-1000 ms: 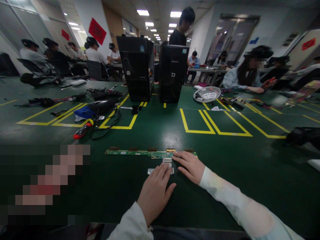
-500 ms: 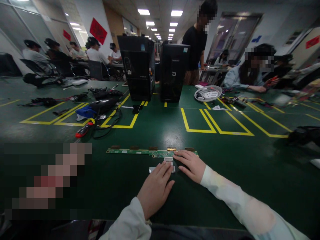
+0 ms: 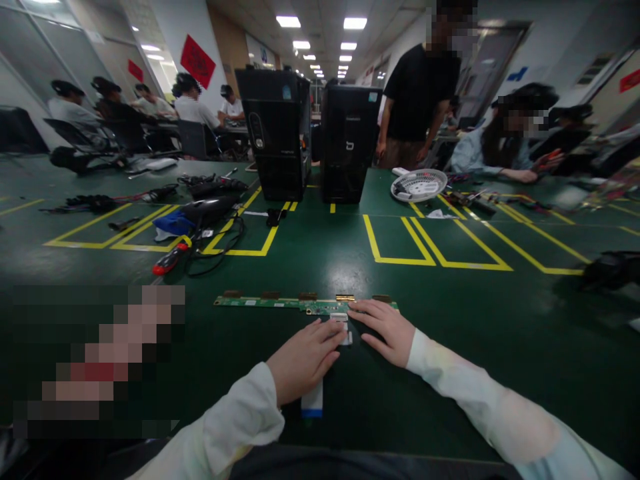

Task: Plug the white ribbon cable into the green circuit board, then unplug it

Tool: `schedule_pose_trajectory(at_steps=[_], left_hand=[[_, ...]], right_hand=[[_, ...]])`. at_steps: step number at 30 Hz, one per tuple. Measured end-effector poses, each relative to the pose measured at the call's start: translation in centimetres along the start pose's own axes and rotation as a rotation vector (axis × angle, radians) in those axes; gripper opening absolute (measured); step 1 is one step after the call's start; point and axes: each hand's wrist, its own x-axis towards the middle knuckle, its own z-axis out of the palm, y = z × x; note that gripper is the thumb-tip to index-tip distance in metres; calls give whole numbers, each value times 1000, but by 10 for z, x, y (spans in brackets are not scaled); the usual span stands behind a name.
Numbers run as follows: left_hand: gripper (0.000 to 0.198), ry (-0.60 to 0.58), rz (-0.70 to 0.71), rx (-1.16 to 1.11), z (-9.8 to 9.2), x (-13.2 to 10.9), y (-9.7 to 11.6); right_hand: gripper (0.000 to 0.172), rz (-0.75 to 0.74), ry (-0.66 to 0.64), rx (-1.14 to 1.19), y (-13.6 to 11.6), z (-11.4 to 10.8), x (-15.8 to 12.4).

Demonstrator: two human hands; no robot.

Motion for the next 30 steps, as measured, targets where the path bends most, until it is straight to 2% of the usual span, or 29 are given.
schedule_pose_trajectory(at_steps=[4, 14, 20, 24, 30], left_hand=[[40, -14, 7, -21, -1, 1, -3], [40, 72, 12, -33, 10, 1, -6], [40, 73, 19, -31, 8, 1, -6], [39, 146, 40, -18, 2, -2, -8], [34, 274, -85, 27, -6, -30, -11]], right_hand=[[46, 7, 0, 4, -1, -1, 0], [43, 14, 14, 23, -1, -1, 1], [38, 25, 38, 27, -1, 0, 4], [38, 10, 36, 16, 3, 4, 4], [37, -3, 37, 15, 4, 4, 3]])
